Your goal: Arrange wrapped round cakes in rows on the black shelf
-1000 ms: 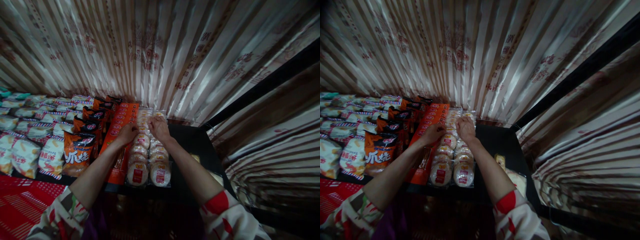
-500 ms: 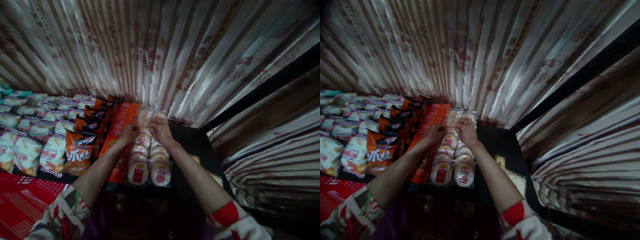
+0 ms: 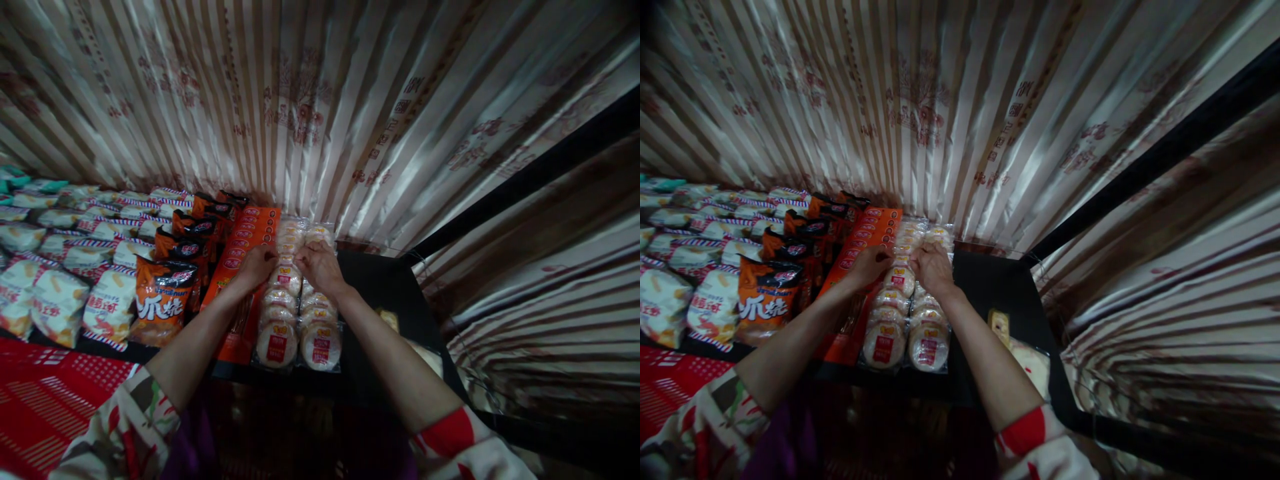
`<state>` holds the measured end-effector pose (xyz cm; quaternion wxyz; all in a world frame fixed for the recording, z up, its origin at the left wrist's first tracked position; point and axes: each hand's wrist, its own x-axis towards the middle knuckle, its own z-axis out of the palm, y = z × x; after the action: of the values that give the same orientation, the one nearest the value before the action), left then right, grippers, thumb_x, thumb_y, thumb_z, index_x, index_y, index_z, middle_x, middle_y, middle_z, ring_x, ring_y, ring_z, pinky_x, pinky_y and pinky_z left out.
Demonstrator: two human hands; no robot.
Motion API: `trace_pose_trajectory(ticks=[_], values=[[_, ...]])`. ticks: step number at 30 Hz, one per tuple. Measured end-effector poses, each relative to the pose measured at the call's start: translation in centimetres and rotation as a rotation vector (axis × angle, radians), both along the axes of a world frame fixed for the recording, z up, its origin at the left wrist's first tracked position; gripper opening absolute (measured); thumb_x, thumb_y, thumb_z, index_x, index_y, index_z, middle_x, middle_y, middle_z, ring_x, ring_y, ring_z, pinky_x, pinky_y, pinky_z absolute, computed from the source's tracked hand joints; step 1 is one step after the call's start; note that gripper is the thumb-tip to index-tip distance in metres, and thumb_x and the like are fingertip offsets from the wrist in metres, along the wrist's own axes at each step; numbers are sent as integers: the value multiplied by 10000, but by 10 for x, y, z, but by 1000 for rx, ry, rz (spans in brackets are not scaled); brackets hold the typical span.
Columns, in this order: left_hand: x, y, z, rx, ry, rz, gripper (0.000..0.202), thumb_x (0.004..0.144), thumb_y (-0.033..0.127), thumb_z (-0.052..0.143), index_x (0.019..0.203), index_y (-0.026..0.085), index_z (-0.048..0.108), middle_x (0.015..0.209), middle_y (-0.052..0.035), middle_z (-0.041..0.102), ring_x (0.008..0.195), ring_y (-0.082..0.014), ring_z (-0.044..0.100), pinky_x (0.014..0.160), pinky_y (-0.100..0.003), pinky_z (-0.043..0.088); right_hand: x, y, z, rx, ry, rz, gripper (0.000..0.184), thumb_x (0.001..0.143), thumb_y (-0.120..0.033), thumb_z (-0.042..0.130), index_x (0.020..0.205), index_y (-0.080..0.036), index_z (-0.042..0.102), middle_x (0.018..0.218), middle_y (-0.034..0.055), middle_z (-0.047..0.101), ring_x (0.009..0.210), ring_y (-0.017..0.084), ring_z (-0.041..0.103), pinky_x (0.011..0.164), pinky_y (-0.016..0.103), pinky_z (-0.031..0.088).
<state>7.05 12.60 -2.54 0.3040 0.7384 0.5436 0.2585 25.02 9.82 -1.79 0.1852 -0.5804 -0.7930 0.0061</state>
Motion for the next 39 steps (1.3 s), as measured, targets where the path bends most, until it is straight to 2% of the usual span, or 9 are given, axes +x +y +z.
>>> trace_pose_trajectory(ticks=[5, 7, 12, 18, 33, 39], values=[[-12, -10, 4, -24, 78, 161, 189, 773, 272, 521, 873, 137, 607, 845, -57, 660, 733, -145, 579, 623, -228, 405, -5, -4, 2, 9, -10, -21, 114, 803, -220, 549, 733, -188, 633, 816, 58, 608, 847, 199, 493, 810, 323, 350], [-18, -16, 7, -69, 138, 121, 187, 784, 304, 506, 827, 154, 609, 788, -45, 655, 683, -145, 570, 589, -231, 386, -6, -5, 1, 10, -9, -26, 114, 805, -224, 548, 738, -189, 633, 820, 58, 609, 845, 197, 492, 813, 323, 350], [-25, -27, 13, -157, 217, -96, 228, 784, 325, 485, 646, 178, 590, 599, 0, 587, 568, -130, 522, 513, -232, 313, -8, -4, -1, 25, -23, -42, 125, 810, -243, 540, 751, -186, 635, 831, 62, 606, 844, 200, 495, 824, 331, 346], [-28, -27, 11, -192, 165, -140, 129, 710, 280, 535, 672, 175, 599, 615, 18, 594, 595, -122, 524, 513, -216, 315, -10, -5, -2, 16, -52, -74, 141, 821, -268, 525, 783, -182, 630, 836, 67, 600, 855, 206, 486, 828, 337, 348], [-12, -29, 2, -133, 139, -35, 177, 774, 253, 466, 752, 164, 616, 747, -33, 658, 687, -151, 576, 572, -231, 372, -9, -5, -8, 28, 19, -73, 105, 801, -227, 536, 761, -192, 627, 809, 55, 612, 836, 190, 507, 844, 325, 357], [-9, -33, 2, -111, 104, -2, 159, 786, 234, 463, 790, 154, 600, 791, -45, 660, 711, -151, 584, 603, -237, 387, -7, -14, -2, 55, 94, -40, 122, 817, -246, 539, 851, -194, 643, 871, 55, 610, 910, 198, 491, 842, 314, 372]])
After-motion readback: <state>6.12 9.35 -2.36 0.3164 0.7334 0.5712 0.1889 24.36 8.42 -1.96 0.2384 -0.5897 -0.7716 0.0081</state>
